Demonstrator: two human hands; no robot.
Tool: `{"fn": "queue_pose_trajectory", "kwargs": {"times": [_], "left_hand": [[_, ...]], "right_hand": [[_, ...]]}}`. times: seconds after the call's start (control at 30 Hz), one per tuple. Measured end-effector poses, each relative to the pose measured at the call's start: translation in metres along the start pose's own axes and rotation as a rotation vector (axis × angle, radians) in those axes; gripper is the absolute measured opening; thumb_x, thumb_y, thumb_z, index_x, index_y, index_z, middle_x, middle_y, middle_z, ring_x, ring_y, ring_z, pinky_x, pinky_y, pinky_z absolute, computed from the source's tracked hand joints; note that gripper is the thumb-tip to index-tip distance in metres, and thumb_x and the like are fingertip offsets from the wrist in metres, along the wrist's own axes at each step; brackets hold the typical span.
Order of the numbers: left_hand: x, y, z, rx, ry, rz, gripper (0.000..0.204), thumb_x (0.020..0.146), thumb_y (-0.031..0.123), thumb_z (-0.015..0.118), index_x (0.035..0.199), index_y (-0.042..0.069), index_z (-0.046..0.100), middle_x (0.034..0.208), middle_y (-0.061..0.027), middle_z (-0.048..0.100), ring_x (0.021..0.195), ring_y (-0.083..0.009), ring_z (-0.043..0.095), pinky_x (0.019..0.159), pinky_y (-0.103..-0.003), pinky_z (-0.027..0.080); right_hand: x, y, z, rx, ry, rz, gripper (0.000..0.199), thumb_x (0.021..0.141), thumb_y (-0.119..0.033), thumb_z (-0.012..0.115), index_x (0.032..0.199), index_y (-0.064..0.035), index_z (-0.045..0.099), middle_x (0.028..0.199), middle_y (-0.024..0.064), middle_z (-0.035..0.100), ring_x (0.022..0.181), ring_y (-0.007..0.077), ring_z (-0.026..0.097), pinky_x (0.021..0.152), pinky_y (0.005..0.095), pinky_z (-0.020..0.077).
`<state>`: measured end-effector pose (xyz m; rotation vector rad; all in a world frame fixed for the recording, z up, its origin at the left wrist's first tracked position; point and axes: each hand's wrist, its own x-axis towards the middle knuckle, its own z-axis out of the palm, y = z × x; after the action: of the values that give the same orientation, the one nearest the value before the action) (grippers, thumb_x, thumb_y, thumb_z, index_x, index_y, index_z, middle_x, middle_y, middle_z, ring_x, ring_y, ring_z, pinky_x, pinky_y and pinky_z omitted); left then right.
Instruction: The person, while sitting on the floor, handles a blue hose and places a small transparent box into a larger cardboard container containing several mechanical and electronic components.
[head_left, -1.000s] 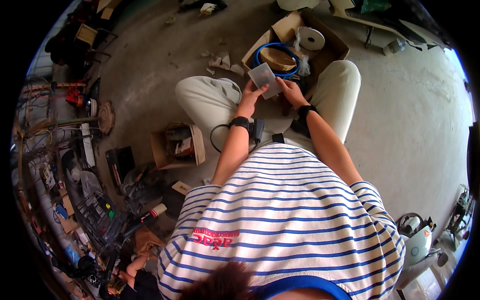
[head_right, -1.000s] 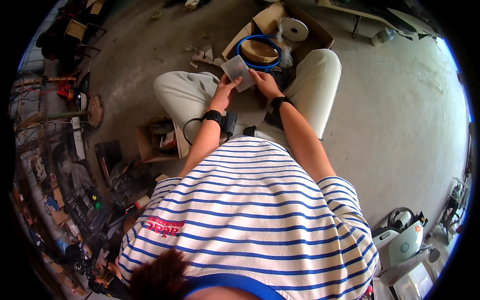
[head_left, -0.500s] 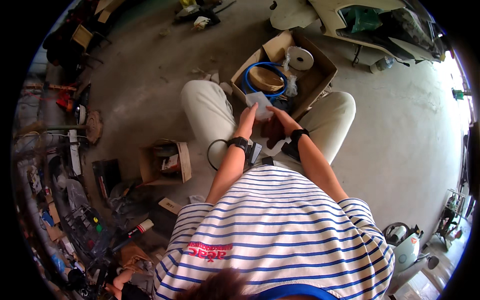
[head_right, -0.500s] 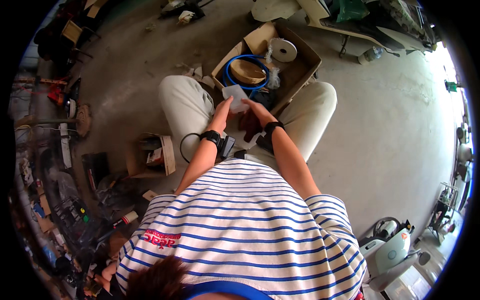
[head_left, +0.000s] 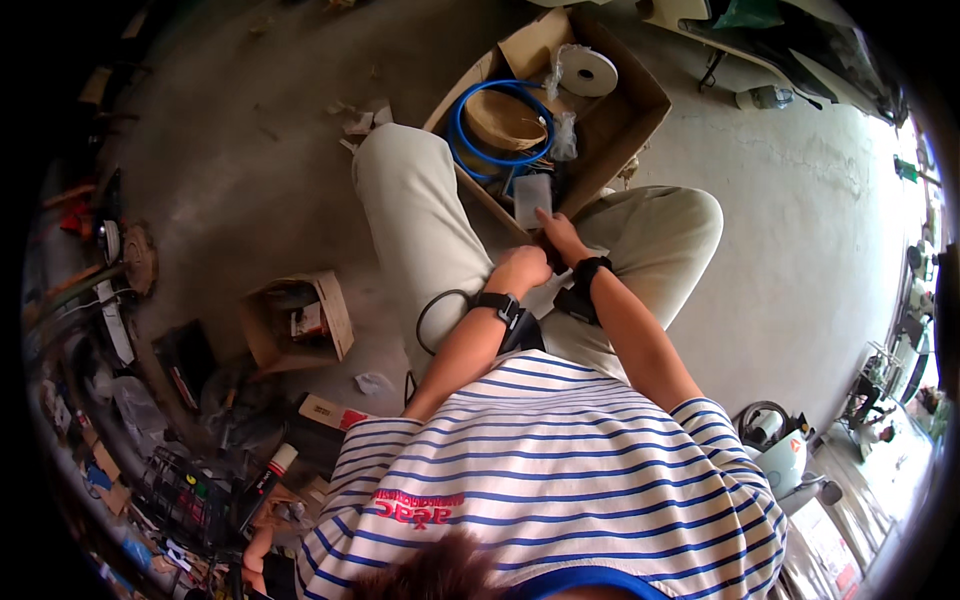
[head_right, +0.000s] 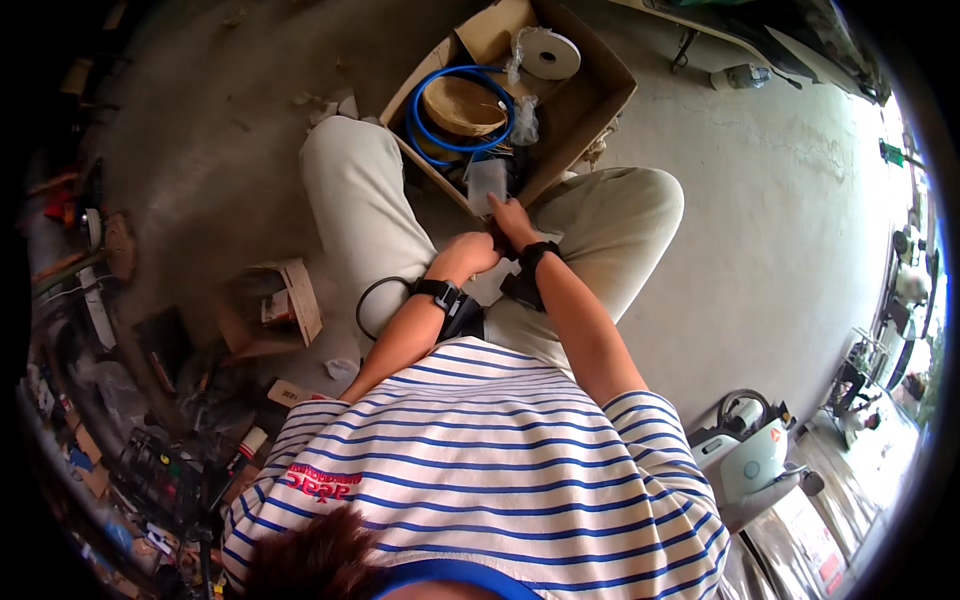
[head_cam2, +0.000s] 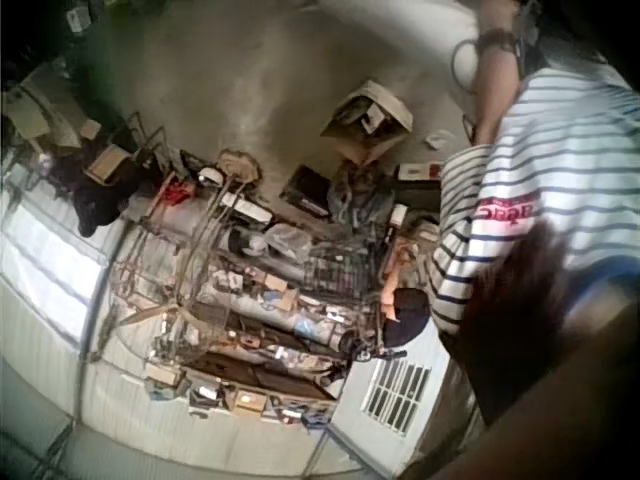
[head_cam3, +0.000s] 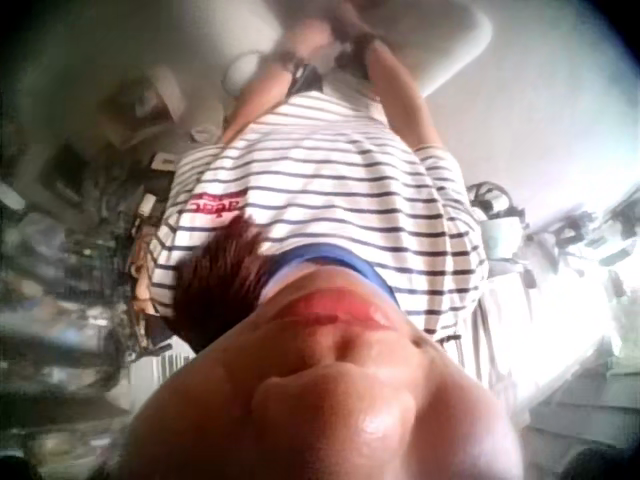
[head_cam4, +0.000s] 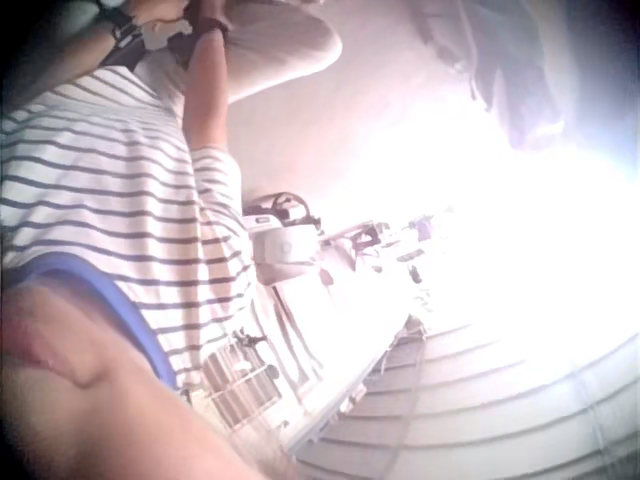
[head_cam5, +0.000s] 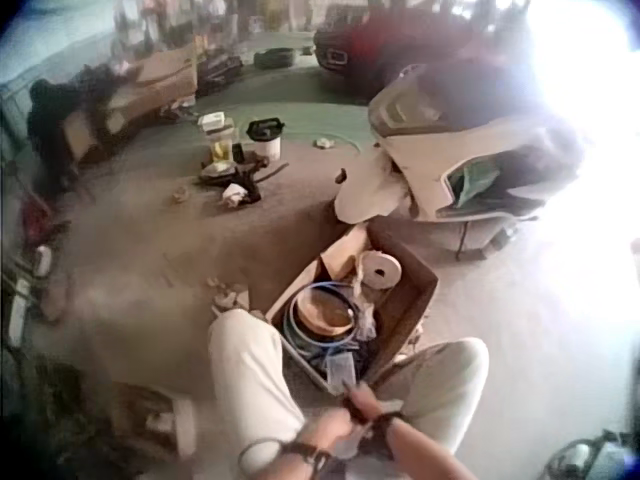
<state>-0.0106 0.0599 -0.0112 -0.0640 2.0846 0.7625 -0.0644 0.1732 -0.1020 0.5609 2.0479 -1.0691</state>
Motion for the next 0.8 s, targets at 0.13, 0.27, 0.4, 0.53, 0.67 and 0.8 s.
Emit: {"fn": "queue_pose_trajectory", "kwargs": {"times": [0.13, 0.27, 0.4, 0.53, 0.67, 0.8], "left_hand": [[-0.006, 0.002, -0.015, 0.05, 0.082, 0.0, 0.04, 0.078, 0.027, 0.053, 0.111, 0.004, 0.057, 0.101, -0.0176, 0.062, 0.094, -0.035, 0.058, 0.083, -0.045, 0.045], [-0.012, 0.001, -0.018, -0.069, 0.278, 0.108, 0.045, 0.08, 0.029, 0.051, 0.119, 0.006, 0.049, 0.098, -0.0192, 0.061, 0.089, -0.0366, 0.058, 0.078, -0.047, 0.044], [-0.016, -0.003, -0.018, -0.025, 0.319, 0.171, 0.038, 0.08, 0.025, 0.053, 0.113, 0.005, 0.052, 0.088, -0.0153, 0.061, 0.083, -0.0335, 0.059, 0.074, -0.045, 0.044], [-0.018, -0.003, -0.016, 0.018, 0.357, 0.126, 0.033, 0.079, 0.021, 0.055, 0.108, 0.006, 0.054, 0.082, -0.0118, 0.06, 0.078, -0.03, 0.058, 0.07, -0.043, 0.043], [-0.017, -0.003, -0.015, -0.002, 0.393, 0.147, 0.034, 0.079, 0.021, 0.055, 0.109, 0.005, 0.054, 0.082, -0.0113, 0.06, 0.076, -0.0289, 0.058, 0.07, -0.041, 0.043], [-0.02, 0.001, -0.021, 0.0, 0.393, 0.155, 0.036, 0.078, 0.02, 0.056, 0.111, 0.004, 0.054, 0.082, -0.011, 0.059, 0.075, -0.0278, 0.058, 0.069, -0.04, 0.043]], "right_hand": [[0.023, 0.001, 0.006, -0.41, 0.189, -0.365, 0.037, 0.083, -0.034, 0.051, 0.097, -0.0004, 0.059, 0.092, 0.0277, 0.06, 0.088, 0.0399, 0.058, 0.076, 0.0427, 0.0464], [0.075, -0.015, -0.022, -0.672, 0.33, -0.362, 0.029, 0.077, -0.017, 0.046, 0.101, -0.0042, 0.056, 0.098, 0.0233, 0.058, 0.088, 0.0384, 0.058, 0.077, 0.0457, 0.0476], [0.106, -0.041, -0.05, -0.748, 0.273, -0.427, 0.034, 0.077, -0.015, 0.044, 0.109, -0.0088, 0.055, 0.107, 0.0172, 0.057, 0.095, 0.0371, 0.056, 0.078, 0.0451, 0.0471], [0.129, -0.044, -0.043, -0.804, 0.091, -0.514, 0.039, 0.077, -0.014, 0.043, 0.115, -0.0117, 0.052, 0.114, 0.0133, 0.055, 0.1, 0.0349, 0.055, 0.081, 0.045, 0.0461], [0.126, -0.048, -0.011, -0.91, 0.096, -0.397, 0.039, 0.078, -0.018, 0.052, 0.115, -0.0105, 0.046, 0.112, 0.0166, 0.054, 0.093, 0.0358, 0.059, 0.076, 0.0453, 0.0481], [0.123, -0.049, 0.004, -0.988, 0.134, -0.285, 0.037, 0.077, -0.018, 0.053, 0.112, -0.0097, 0.044, 0.109, 0.0181, 0.053, 0.089, 0.0355, 0.06, 0.072, 0.0431, 0.049]]}}
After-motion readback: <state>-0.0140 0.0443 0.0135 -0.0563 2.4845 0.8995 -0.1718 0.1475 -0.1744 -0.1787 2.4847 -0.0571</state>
